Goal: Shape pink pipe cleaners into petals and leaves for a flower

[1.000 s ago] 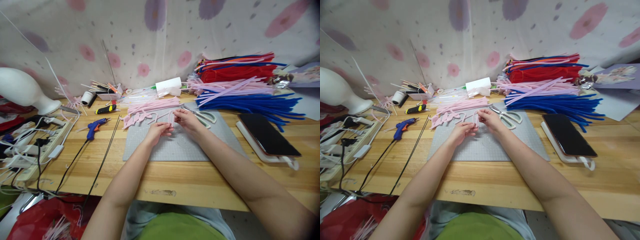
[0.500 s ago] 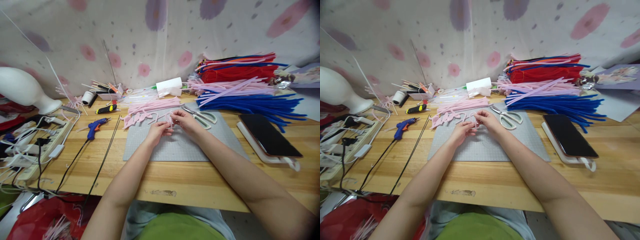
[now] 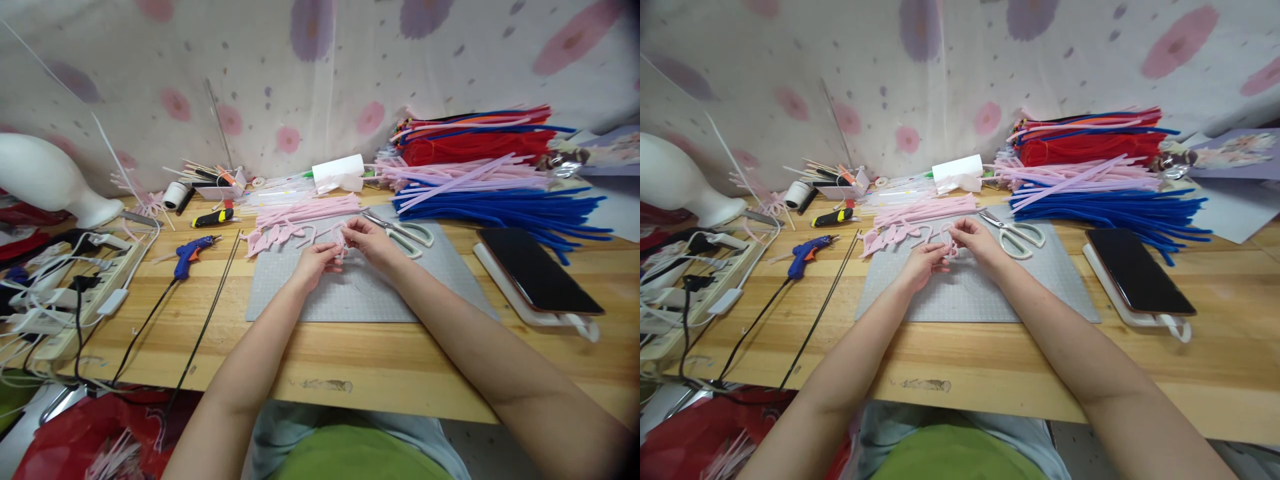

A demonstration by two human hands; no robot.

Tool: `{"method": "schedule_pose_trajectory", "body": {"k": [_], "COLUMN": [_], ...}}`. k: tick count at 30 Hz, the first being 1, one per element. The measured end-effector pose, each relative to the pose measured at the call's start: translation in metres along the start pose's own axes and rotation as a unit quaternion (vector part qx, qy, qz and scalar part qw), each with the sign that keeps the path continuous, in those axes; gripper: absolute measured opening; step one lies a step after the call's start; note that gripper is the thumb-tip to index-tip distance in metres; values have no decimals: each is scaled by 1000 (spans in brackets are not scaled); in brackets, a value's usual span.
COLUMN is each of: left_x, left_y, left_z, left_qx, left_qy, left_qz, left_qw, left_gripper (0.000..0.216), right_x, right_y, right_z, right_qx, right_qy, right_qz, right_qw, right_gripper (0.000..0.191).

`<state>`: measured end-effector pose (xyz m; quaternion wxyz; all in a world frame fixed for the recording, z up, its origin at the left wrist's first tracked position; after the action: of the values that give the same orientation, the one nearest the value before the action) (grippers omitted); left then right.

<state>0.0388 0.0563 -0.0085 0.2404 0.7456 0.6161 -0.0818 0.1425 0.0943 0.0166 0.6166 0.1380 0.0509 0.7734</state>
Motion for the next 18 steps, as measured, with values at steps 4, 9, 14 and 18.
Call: {"method": "schedule_pose_trajectory", "body": {"k": [4,9,14,18], "left_x": [1,1,1,0], "left_y": [-1,1,2,2], "left_z": [1,3,5,5], "left_qx": [7,13,13,22], "left_qy": [-3,-17,-39,-47], "left_qz": [6,45,68,71], "left_qw": [1000,999,997,996], "left_gripper": [24,24,24,21], "right_x": [1,2,3,2], "right_y": [-2,-4,-6,-5], "right_z": [-1,0,2,3], "right_qx": [13,19,14,12], "right_qy": [4,-2,-10,-13], "right_qz": [-6,-19,-25,-20], "right_qw": [1000,1000,1000,1000], "right_gripper": [34,34,34,35]}}
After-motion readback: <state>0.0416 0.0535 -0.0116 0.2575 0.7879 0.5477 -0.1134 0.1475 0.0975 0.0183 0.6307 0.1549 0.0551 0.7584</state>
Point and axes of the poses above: each hand's wrist, its own x-axis towards the middle knuckle, its own y-axis out of the palm, z = x × y, the point moved 8 cm from there along x, towards the middle knuckle, and after that the axes turned 8 degrees about -y, right-handed, at the moved point
